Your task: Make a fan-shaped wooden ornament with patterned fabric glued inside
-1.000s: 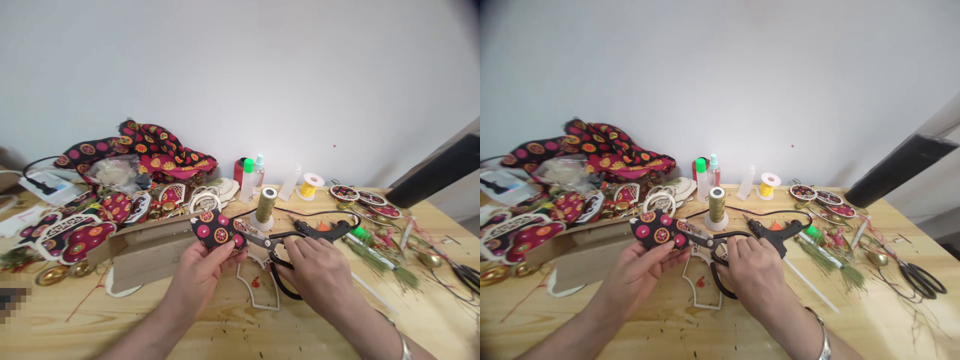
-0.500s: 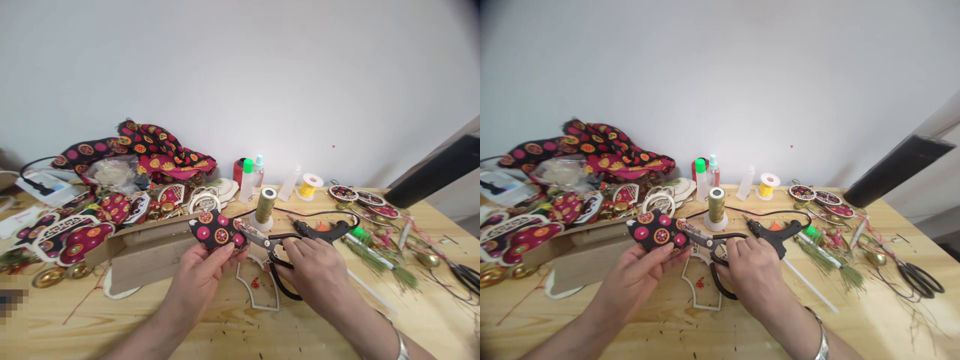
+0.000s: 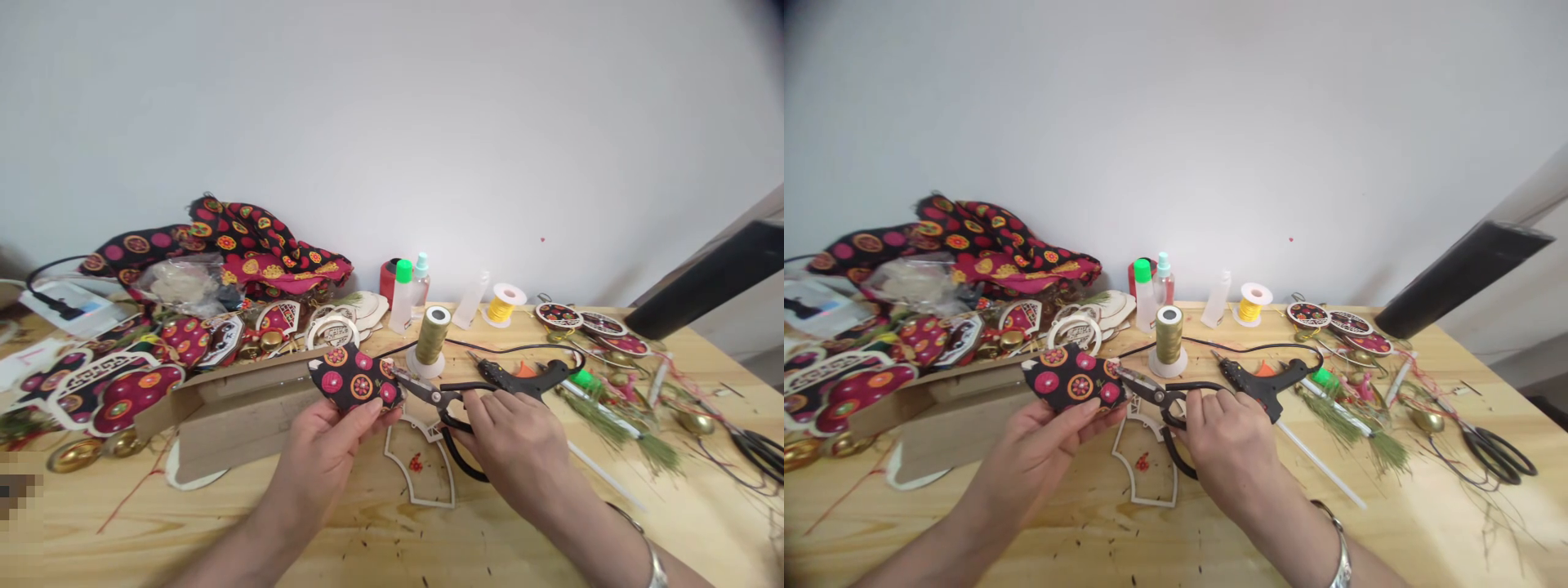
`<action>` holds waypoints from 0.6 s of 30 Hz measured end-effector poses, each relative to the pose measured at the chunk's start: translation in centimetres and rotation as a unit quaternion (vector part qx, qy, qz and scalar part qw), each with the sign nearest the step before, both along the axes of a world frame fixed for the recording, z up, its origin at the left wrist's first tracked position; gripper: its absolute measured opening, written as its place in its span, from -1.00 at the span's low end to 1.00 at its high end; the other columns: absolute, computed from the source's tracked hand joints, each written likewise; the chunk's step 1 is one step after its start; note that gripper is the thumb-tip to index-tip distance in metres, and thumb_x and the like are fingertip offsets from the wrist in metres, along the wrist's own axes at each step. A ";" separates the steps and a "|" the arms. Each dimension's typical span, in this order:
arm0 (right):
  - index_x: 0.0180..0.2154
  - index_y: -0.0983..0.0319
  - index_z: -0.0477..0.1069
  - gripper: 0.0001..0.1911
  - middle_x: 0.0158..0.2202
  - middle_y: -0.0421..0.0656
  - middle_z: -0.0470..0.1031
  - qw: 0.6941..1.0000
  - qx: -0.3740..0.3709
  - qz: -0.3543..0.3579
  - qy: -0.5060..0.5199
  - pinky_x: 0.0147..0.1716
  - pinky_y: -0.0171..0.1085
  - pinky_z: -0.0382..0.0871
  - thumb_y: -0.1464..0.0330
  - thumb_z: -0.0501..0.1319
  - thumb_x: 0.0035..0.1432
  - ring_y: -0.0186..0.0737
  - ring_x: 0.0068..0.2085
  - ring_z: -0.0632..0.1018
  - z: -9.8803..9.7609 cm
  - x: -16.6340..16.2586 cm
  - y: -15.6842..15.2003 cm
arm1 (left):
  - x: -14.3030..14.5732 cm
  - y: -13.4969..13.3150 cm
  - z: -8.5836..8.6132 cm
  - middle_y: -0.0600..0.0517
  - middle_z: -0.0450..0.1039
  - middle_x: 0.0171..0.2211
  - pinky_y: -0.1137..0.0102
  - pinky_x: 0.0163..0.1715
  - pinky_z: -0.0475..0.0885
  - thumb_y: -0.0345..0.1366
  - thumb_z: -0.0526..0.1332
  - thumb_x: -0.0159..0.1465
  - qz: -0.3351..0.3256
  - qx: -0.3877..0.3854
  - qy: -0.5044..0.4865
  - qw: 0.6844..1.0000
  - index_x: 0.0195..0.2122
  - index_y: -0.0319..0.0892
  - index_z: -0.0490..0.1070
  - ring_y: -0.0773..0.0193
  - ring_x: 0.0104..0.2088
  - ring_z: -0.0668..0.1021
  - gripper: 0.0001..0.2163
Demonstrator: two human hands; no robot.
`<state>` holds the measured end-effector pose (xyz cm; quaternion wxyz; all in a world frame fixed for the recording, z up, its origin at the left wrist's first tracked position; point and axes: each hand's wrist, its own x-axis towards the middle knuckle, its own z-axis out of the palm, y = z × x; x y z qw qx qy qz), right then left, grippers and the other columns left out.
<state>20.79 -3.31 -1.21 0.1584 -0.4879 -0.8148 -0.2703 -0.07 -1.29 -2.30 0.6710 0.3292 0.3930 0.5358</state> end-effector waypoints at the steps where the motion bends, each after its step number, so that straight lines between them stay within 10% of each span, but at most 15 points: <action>1: -0.46 0.29 0.42 -0.83 -0.66 -0.17 0.37 1.000 0.001 0.000 0.001 -0.52 -0.21 0.02 0.38 0.19 0.16 -0.18 -0.59 0.40 -0.1 0.0 0.0 | 0.0 0.0 0.0 0.00 0.63 -0.24 0.32 -0.14 0.53 -0.32 0.37 0.14 0.000 0.001 0.005 1.000 -0.33 -0.20 0.61 0.22 -0.21 0.58 -0.90; 12: -0.50 0.21 0.33 -0.68 -0.61 -0.22 0.45 0.938 -0.277 -0.076 0.196 -0.59 -0.32 0.03 0.11 0.27 0.06 -0.28 -0.60 0.43 0.5 -0.1 0.5 | 0.2 0.1 1.1 -0.03 0.64 -0.38 0.31 -0.31 0.59 -0.35 0.44 0.01 0.008 -0.033 -0.034 0.999 -0.43 -0.23 0.59 0.19 -0.36 0.62 -0.89; 18: -0.44 0.23 0.35 -0.64 -0.52 -0.15 0.48 0.963 -0.223 -0.033 0.151 -0.52 -0.27 0.08 0.05 0.24 0.00 -0.18 -0.51 0.47 0.9 -0.2 0.3 | 0.3 0.2 1.1 -0.01 0.64 -0.37 0.32 -0.34 0.59 -0.36 0.44 -0.01 0.013 -0.041 -0.029 0.999 -0.42 -0.22 0.59 0.20 -0.37 0.61 -0.88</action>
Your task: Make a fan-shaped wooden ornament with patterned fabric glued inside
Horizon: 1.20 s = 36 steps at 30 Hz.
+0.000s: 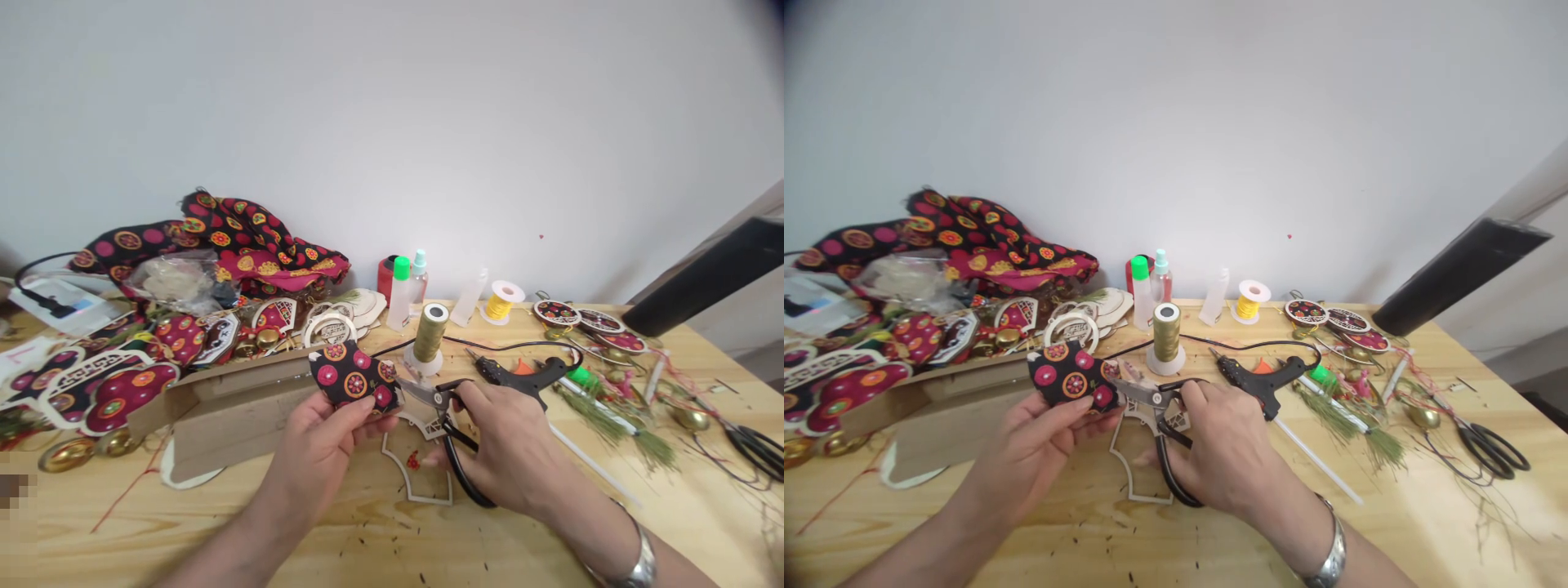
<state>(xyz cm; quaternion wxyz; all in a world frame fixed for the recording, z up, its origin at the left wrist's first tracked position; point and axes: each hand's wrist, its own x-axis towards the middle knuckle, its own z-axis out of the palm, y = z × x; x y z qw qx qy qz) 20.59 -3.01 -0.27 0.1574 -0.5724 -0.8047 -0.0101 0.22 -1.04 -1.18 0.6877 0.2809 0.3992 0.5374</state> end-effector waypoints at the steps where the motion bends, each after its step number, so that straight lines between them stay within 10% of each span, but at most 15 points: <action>1: -0.46 0.23 0.35 -0.66 -0.53 -0.15 0.47 0.999 0.029 0.010 -0.010 -0.50 -0.26 0.08 0.08 0.24 0.02 -0.18 -0.51 0.47 -0.2 0.0 0.0 | 0.0 0.0 0.0 -0.02 0.64 -0.37 0.32 -0.35 0.59 -0.36 0.44 -0.02 0.005 -0.001 0.003 1.000 -0.43 -0.23 0.58 0.20 -0.37 0.61 -0.87; 24: -0.53 0.25 0.34 -0.74 -0.64 -0.19 0.41 0.972 0.204 0.049 -0.108 -0.49 -0.23 0.00 0.26 0.24 0.14 -0.23 -0.57 0.41 -1.2 1.0 0.3 | -0.2 -0.2 -0.1 -0.05 0.61 -0.37 0.32 -0.34 0.56 -0.32 0.42 0.03 -0.004 0.011 0.047 0.999 -0.40 -0.25 0.58 0.17 -0.35 0.60 -0.86; 36: -0.55 0.20 0.26 -0.64 -0.66 -0.26 0.37 0.990 -0.066 -0.032 0.117 -0.60 -0.35 0.00 0.10 0.23 0.10 -0.36 -0.62 0.30 -0.3 0.5 0.4 | -0.3 0.0 0.1 -0.02 0.63 -0.39 0.32 -0.34 0.57 -0.38 0.42 0.01 -0.002 -0.006 0.011 1.000 -0.43 -0.22 0.57 0.21 -0.38 0.61 -0.90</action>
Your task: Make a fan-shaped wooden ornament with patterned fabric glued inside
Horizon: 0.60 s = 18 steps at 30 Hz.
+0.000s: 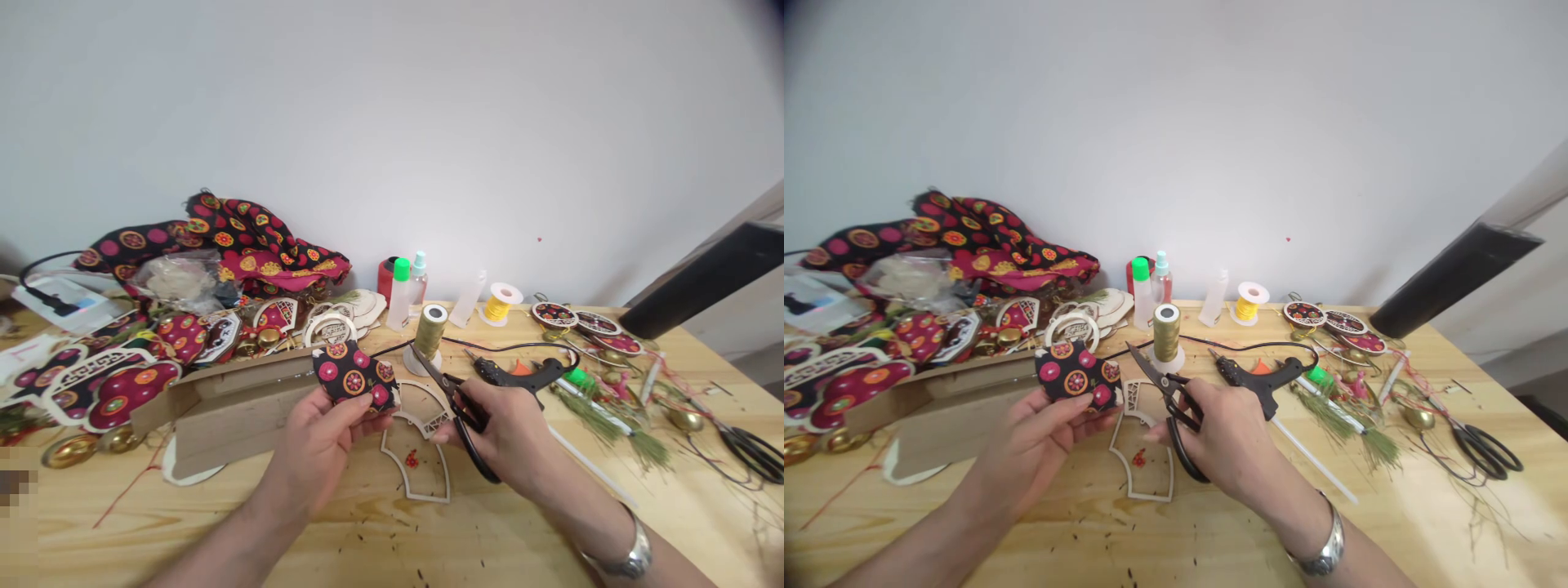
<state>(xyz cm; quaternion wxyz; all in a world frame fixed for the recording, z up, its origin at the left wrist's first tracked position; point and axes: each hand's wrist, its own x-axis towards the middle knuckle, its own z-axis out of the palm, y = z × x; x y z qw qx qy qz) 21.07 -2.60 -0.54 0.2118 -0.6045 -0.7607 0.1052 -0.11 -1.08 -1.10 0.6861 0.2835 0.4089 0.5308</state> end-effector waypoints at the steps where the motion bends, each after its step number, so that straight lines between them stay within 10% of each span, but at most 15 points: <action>1: -0.54 0.20 0.26 -0.64 -0.64 -0.26 0.36 1.000 -0.017 0.001 0.005 -0.59 -0.36 0.01 0.10 0.24 0.07 -0.36 -0.61 0.30 0.3 -0.1 -0.1 | 0.0 0.0 -0.1 -0.02 0.63 -0.38 0.32 -0.33 0.57 -0.38 0.41 0.03 -0.008 0.002 -0.002 1.000 -0.42 -0.22 0.57 0.21 -0.38 0.61 -0.91; 10: -0.45 0.21 0.26 -0.72 -0.49 -0.20 0.37 0.989 -0.030 0.025 0.139 -0.46 -0.31 0.20 0.18 0.25 0.10 -0.28 -0.45 0.36 0.6 -0.5 -0.1 | 0.0 -0.4 -0.2 -0.08 0.63 -0.38 0.29 -0.37 0.56 -0.39 0.36 0.05 -0.083 0.006 0.016 0.996 -0.38 -0.22 0.60 0.14 -0.39 0.61 -0.90; 18: -0.37 0.22 0.25 -0.67 -0.44 -0.26 0.35 0.882 -0.216 0.075 0.411 -0.42 -0.34 0.29 0.15 0.31 0.07 -0.35 -0.42 0.36 -0.4 -1.2 -0.5 | 0.0 -1.2 -0.5 -0.07 0.59 -0.41 0.38 -0.40 0.52 -0.33 0.32 0.16 -0.240 0.044 0.075 0.967 -0.33 -0.23 0.55 0.21 -0.41 0.58 -0.91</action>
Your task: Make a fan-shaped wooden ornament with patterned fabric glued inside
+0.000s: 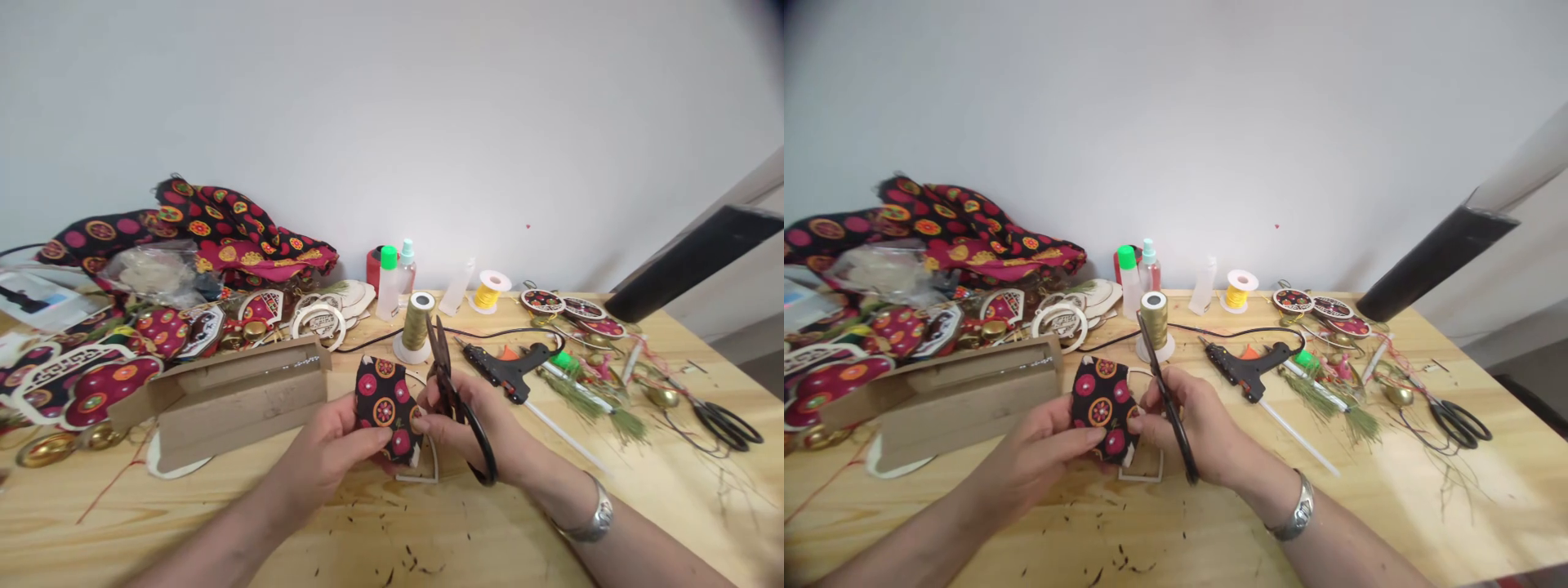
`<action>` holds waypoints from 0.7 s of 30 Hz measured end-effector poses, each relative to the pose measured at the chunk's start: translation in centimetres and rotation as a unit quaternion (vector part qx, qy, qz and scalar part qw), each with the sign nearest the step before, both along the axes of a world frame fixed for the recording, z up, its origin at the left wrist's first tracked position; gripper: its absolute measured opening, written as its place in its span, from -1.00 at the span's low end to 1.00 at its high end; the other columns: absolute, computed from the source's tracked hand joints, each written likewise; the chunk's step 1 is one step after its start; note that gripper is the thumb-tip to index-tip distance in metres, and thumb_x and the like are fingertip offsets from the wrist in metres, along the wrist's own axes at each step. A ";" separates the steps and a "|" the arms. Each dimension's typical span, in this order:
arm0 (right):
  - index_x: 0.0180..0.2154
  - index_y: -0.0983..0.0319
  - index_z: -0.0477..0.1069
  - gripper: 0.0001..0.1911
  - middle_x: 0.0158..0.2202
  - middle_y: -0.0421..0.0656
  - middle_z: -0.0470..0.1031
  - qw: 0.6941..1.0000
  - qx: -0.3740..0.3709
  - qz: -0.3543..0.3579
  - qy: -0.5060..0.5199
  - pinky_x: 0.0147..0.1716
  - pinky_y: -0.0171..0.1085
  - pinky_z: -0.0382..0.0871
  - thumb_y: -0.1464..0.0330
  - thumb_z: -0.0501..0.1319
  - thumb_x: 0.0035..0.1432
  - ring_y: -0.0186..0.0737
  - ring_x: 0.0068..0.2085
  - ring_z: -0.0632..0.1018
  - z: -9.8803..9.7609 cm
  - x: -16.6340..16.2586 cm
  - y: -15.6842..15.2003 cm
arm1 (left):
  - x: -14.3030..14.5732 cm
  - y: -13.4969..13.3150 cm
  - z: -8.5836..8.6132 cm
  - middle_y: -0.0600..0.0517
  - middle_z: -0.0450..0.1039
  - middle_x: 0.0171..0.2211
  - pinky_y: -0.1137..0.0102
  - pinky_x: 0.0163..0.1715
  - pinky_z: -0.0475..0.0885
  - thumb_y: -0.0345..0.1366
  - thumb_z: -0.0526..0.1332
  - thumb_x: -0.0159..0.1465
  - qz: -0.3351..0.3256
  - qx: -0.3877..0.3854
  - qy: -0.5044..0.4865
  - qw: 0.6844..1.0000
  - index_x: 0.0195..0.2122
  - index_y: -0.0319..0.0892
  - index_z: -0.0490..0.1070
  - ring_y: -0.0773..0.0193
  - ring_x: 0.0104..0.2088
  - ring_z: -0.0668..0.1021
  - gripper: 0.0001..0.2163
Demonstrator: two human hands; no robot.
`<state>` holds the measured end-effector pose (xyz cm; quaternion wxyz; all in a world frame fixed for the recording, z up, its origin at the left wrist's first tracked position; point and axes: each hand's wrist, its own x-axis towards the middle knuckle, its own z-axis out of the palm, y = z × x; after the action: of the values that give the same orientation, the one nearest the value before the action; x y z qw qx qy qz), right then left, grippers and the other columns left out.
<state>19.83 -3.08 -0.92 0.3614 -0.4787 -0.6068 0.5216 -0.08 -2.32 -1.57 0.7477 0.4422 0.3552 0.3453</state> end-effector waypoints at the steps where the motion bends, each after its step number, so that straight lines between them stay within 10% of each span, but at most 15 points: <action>1: -0.37 0.22 0.24 -0.65 -0.47 -0.28 0.32 1.000 -0.015 0.000 0.013 -0.45 -0.35 0.27 0.14 0.31 0.05 -0.36 -0.44 0.34 0.1 -0.2 -0.1 | 0.1 0.0 0.0 -0.06 0.58 -0.41 0.39 -0.41 0.52 -0.32 0.31 0.18 -0.006 0.011 0.004 1.000 -0.31 -0.22 0.54 0.22 -0.41 0.58 -0.91; 7: -0.40 0.21 0.22 -0.66 -0.51 -0.33 0.27 0.995 -0.026 -0.057 0.078 -0.48 -0.36 0.24 0.21 0.35 -0.03 -0.39 -0.49 0.31 0.9 -0.6 -0.2 | 0.5 -0.5 -0.2 -0.05 0.42 0.05 0.25 -0.21 0.54 -0.35 0.30 0.20 0.097 0.131 0.047 0.985 0.17 0.13 0.18 0.15 -0.16 0.58 -0.46; 13: -0.41 0.21 0.23 -0.66 -0.51 -0.32 0.29 0.992 -0.023 -0.076 0.094 -0.48 -0.36 0.24 0.24 0.38 -0.07 -0.39 -0.48 0.31 0.7 -0.9 -0.3 | -0.3 -0.7 -1.0 0.01 0.03 0.29 0.10 0.15 0.24 -0.47 0.28 0.19 0.168 0.493 0.223 0.824 -0.10 0.04 0.46 -0.02 0.27 0.18 -0.70; 21: -0.41 0.20 0.19 -0.66 -0.48 -0.30 0.33 0.993 -0.027 -0.039 0.107 -0.48 -0.37 0.27 0.23 0.35 -0.01 -0.39 -0.47 0.34 0.6 -1.3 -0.7 | -0.3 -0.6 -1.1 0.03 0.05 0.28 -0.02 0.11 0.21 -0.53 0.29 0.16 0.196 0.587 0.301 0.726 -0.25 0.01 0.53 -0.06 0.20 0.24 -0.75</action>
<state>18.55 -3.81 -0.29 0.4308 -0.4530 -0.5315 0.5716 -0.43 -2.91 -2.64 0.1083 0.7940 0.3666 0.4727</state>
